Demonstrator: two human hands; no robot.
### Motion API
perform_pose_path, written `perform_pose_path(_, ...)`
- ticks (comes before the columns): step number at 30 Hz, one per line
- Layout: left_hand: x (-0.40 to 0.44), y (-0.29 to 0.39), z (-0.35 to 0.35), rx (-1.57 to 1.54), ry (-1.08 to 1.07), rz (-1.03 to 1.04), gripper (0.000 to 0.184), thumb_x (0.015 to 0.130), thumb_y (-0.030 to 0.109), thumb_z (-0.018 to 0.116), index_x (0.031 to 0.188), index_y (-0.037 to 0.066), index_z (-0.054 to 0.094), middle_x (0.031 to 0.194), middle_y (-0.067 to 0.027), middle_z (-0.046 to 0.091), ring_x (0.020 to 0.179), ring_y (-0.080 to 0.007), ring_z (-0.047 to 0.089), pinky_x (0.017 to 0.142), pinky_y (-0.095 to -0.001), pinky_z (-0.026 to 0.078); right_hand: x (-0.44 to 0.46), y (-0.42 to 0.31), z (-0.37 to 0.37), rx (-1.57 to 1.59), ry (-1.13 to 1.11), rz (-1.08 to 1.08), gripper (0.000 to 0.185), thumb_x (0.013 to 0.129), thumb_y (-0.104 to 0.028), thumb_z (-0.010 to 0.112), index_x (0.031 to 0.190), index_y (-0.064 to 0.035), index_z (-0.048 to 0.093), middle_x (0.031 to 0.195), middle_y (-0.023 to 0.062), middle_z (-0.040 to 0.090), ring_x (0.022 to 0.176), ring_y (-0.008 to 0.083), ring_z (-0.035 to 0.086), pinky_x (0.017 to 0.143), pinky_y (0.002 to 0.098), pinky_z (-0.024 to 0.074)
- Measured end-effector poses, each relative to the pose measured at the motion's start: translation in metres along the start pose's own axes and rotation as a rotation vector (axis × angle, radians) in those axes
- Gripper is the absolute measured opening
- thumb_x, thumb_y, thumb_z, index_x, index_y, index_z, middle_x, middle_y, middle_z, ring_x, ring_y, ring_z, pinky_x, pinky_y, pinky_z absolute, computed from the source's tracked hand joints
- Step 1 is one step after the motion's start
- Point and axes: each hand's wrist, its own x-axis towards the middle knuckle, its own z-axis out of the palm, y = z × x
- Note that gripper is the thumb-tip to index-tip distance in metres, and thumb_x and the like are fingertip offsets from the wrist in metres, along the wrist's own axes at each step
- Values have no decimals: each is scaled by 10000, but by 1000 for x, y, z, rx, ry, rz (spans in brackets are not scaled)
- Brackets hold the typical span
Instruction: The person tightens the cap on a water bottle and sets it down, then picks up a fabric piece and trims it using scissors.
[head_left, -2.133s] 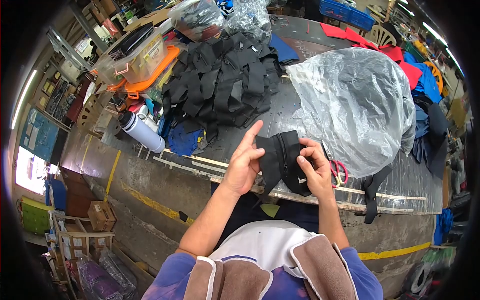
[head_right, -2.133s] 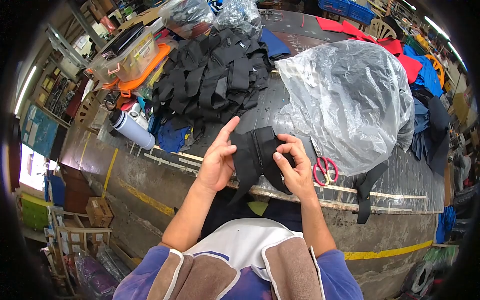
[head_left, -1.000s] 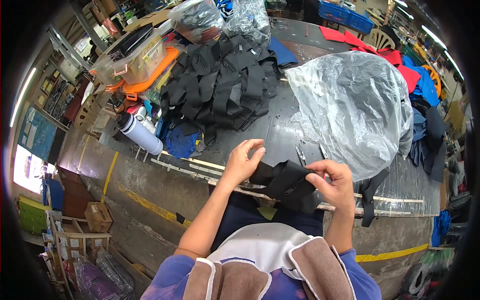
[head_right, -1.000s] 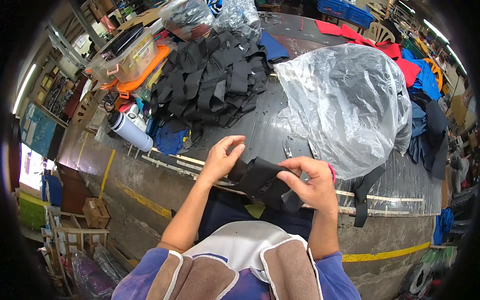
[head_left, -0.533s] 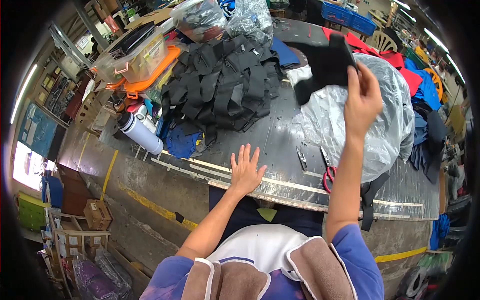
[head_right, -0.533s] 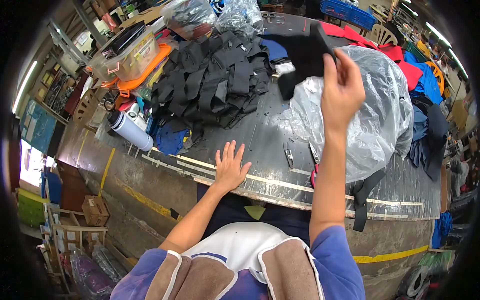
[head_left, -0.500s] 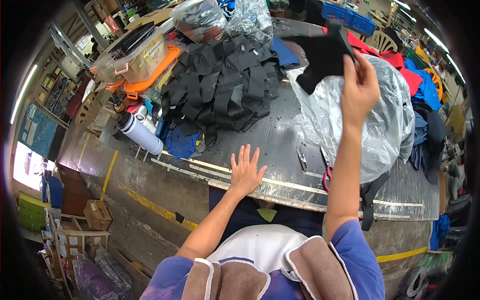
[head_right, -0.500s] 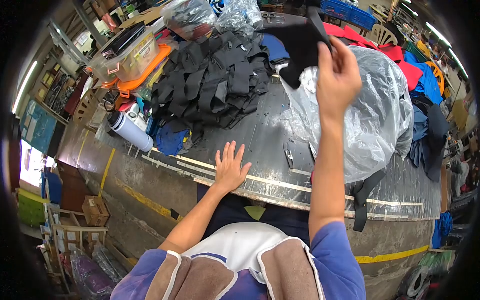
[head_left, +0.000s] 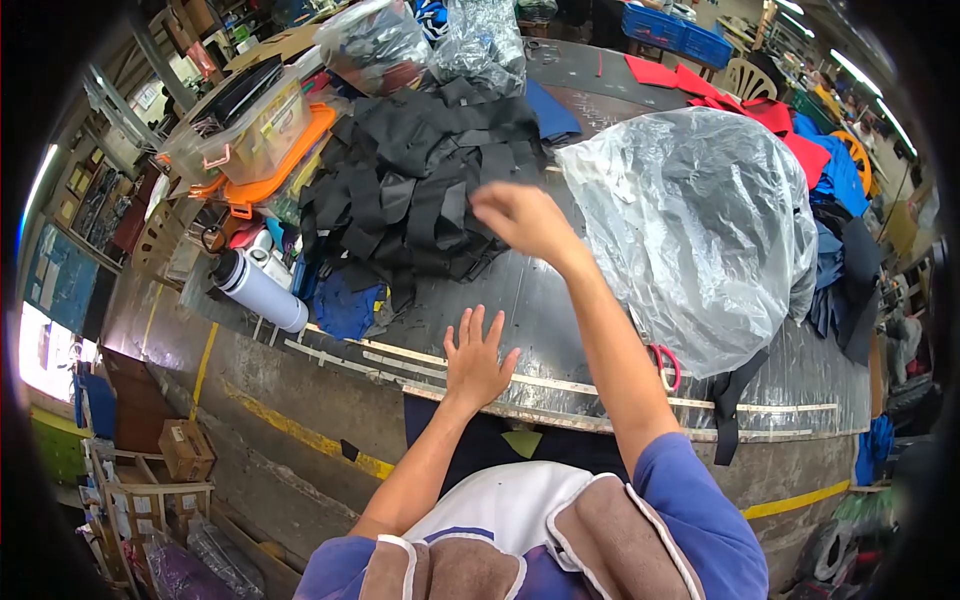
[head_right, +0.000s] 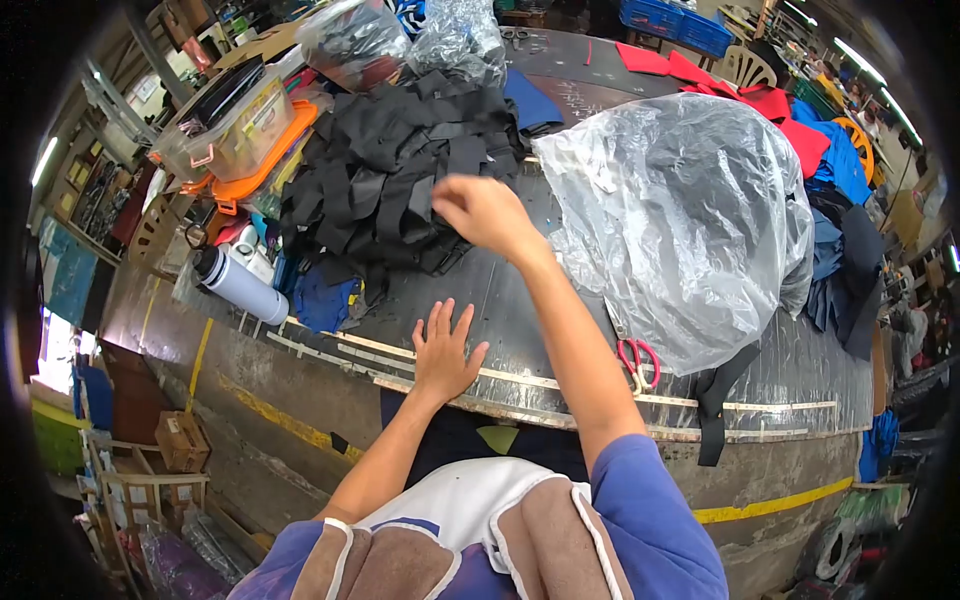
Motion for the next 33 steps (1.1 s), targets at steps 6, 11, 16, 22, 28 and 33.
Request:
perform_pose_path(6,3,-2,1,-35,-19,-2,714,1006,444,667,1604,95,492,1654,-254,402,1568,-433,332,1228,-671,253,-141,96,-74,-80,-62,556,286,1005,-260,754,1152,-16,784,999,189,807,889,272,790,811,384,605)
perform_pose_path(11,1,-1,1,-6,-34,3,724,1018,457,652,1615,87,475,1663,-258,387,1580,-432,316,1232,-678,257,-196,173,-145,-660,117,895,733,940,-308,816,1519,26,516,1206,304,750,1140,472,726,1002,513,563)
perform_pose_path(16,0,-2,4,-9,-17,4,717,1013,442,659,1617,101,478,1662,-258,396,1571,-442,327,1235,-670,241,-192,211,-215,-856,535,345,738,905,-207,830,1501,43,473,1439,340,606,1300,479,630,1109,503,490)
perform_pose_path(22,2,2,3,13,-33,5,722,1012,440,659,1622,104,471,1660,-259,397,1570,-441,328,1233,-669,246,-155,146,-270,-629,776,313,488,911,-141,766,1364,-15,636,1269,214,717,1174,416,685,1028,472,532)
perform_pose_path(28,4,4,1,29,-40,-12,721,1004,433,658,1618,105,472,1653,-254,399,1562,-438,334,1229,-672,250,-207,277,-234,-797,293,201,328,961,-133,689,1281,-63,715,1167,172,738,1049,334,711,947,421,570)
perform_pose_path(33,6,5,-3,48,-82,-46,739,1009,448,650,1631,103,451,1669,-251,374,1587,-430,299,1231,-678,261,-208,278,-229,-759,337,386,379,971,-229,717,1315,-71,719,1178,175,743,1104,328,705,971,433,562)
